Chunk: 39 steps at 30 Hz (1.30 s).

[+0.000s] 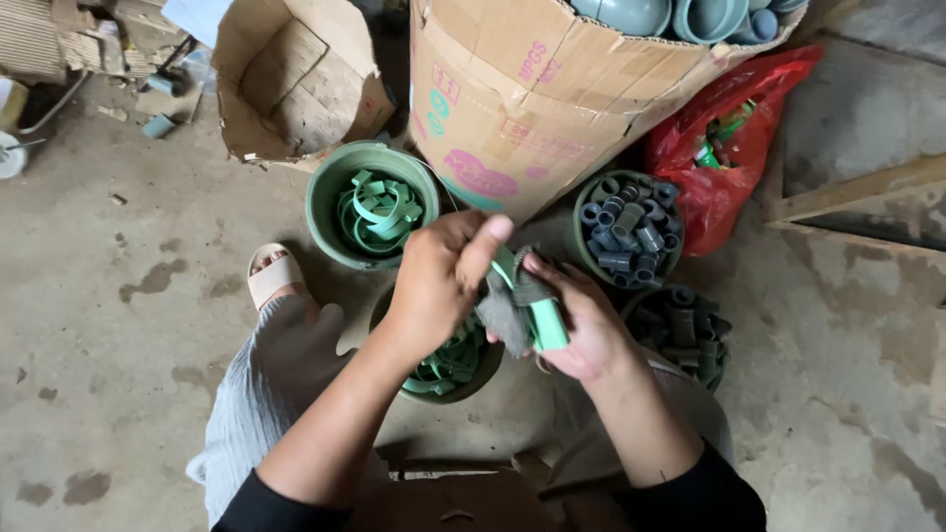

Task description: Cleaning green plastic components by wiping them with a cloth and transferring them between buckets.

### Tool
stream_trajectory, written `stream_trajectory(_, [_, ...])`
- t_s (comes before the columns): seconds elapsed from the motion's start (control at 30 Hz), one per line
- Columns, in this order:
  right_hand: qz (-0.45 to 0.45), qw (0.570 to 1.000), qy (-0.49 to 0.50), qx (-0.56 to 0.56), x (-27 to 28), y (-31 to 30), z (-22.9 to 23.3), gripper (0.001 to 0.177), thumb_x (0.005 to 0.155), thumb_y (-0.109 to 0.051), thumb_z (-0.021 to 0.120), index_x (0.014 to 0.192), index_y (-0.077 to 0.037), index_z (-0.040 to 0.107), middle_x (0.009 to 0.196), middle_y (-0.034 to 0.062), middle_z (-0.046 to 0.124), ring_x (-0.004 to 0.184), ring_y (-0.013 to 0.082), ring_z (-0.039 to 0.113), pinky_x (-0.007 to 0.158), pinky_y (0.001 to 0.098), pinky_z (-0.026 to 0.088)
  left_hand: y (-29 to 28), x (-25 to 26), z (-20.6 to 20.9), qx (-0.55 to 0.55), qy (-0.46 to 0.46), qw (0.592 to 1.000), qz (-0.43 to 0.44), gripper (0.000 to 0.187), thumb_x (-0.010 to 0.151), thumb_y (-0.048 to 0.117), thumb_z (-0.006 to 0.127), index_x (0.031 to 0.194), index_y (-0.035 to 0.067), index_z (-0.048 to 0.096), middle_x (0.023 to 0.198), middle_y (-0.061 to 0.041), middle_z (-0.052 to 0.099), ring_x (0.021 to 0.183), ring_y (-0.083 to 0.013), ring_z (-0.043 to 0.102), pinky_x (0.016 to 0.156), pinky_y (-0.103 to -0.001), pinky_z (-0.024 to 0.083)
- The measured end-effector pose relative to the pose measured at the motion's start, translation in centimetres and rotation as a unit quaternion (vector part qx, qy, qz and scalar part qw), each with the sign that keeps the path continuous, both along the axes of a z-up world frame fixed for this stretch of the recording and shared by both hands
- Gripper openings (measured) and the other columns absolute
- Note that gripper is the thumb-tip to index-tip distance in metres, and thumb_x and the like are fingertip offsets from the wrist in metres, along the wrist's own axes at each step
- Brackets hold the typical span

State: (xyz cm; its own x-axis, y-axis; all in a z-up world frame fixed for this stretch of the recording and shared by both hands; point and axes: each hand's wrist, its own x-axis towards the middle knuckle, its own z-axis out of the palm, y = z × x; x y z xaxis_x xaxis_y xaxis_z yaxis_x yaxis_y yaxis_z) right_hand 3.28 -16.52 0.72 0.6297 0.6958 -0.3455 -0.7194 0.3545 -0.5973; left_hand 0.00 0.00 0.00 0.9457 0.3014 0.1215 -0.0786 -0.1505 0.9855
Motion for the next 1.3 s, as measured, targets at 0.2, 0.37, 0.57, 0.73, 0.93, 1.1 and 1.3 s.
stream_trajectory(0.2, [0.023, 0.990, 0.037, 0.136, 0.3, -0.5, 0.0, 0.023, 0.100, -0.015, 0.058, 0.113, -0.008, 0.075, 0.121, 0.0129, 0.076, 0.119, 0.0269, 0.068, 0.113, 0.0545, 0.041, -0.1, 0.6, 1.6, -0.036, 0.008, 0.995, 0.088, 0.053, 0.110, 0.033, 0.046, 0.069, 0.003, 0.059, 0.054, -0.016, 0.056, 0.063, -0.0193, 0.049, 0.062, -0.040, 0.049])
stream_trajectory(0.37, [-0.022, 0.994, 0.024, 0.104, 0.0, -0.6, 0.6, 0.022, 0.098, -0.011, 0.061, 0.115, -0.005, 0.074, 0.120, 0.0130, 0.076, 0.114, 0.0277, 0.070, 0.110, 0.0588, 0.044, 0.3, 1.0, -1.7, -0.007, 0.025, 0.992, 0.124, 0.052, 0.111, 0.032, 0.043, 0.077, -0.002, 0.062, 0.063, -0.023, 0.058, 0.067, -0.0255, 0.052, 0.067, -0.046, 0.050])
stream_trajectory(0.57, [-0.093, 0.992, -0.083, -0.023, 1.7, -1.0, -1.0, 0.023, 0.089, -0.006, 0.063, 0.109, 0.001, 0.072, 0.103, 0.0205, 0.077, 0.092, 0.0361, 0.075, 0.092, 0.0524, 0.059, 0.6, 0.0, -0.1, 0.111, 0.047, 0.975, 0.186, 0.048, 0.110, 0.037, 0.047, 0.086, -0.002, 0.061, 0.073, -0.030, 0.061, 0.073, -0.0509, 0.062, 0.069, -0.055, 0.050])
stream_trajectory(0.73, [-0.141, 0.888, -0.333, -0.286, 2.5, -1.0, -1.2, 0.033, 0.087, -0.018, 0.081, 0.114, 0.000, 0.073, 0.100, 0.0160, 0.078, 0.090, 0.0254, 0.076, 0.081, 0.0427, 0.065, -0.4, -0.9, 0.7, 0.246, 0.045, 0.959, 0.133, 0.053, 0.101, 0.054, 0.055, 0.097, 0.002, 0.060, 0.084, -0.024, 0.062, 0.080, -0.0503, 0.065, 0.072, -0.058, 0.052])
stream_trajectory(0.93, [-0.207, 0.743, -0.458, -0.443, 2.7, -1.5, -0.9, 0.021, 0.092, -0.031, 0.081, 0.094, -0.010, 0.077, 0.072, 0.0073, 0.075, 0.068, 0.0156, 0.074, 0.063, 0.0306, 0.063, -1.2, -1.5, 1.7, 0.238, 0.047, 0.969, 0.046, 0.056, 0.092, 0.057, 0.066, 0.105, 0.003, 0.060, 0.093, -0.021, 0.065, 0.082, -0.0491, 0.069, 0.071, -0.057, 0.056])
stream_trajectory(1.1, [-0.177, 0.784, -0.251, -0.540, 3.3, -1.2, 0.3, 0.089, 0.084, -0.075, 0.068, 0.127, 0.003, 0.055, 0.116, 0.0248, 0.067, 0.110, 0.0363, 0.066, 0.097, 0.0563, 0.052, -1.7, -1.4, 1.9, 0.085, 0.053, 0.994, 0.040, 0.039, 0.096, 0.043, 0.067, 0.112, 0.008, 0.063, 0.089, -0.019, 0.067, 0.090, -0.0493, 0.069, 0.076, -0.055, 0.056])
stream_trajectory(1.3, [-0.233, 0.867, -0.267, -0.350, 2.3, -0.4, -1.1, 0.060, 0.100, -0.057, 0.055, 0.124, -0.002, 0.064, 0.120, 0.0150, 0.064, 0.115, 0.0247, 0.060, 0.107, 0.0456, 0.047, -1.9, -0.5, 1.8, -0.098, 0.122, 0.988, 0.017, 0.034, 0.097, 0.044, 0.065, 0.102, 0.010, 0.069, 0.083, -0.018, 0.069, 0.081, -0.0339, 0.069, 0.080, -0.045, 0.055])
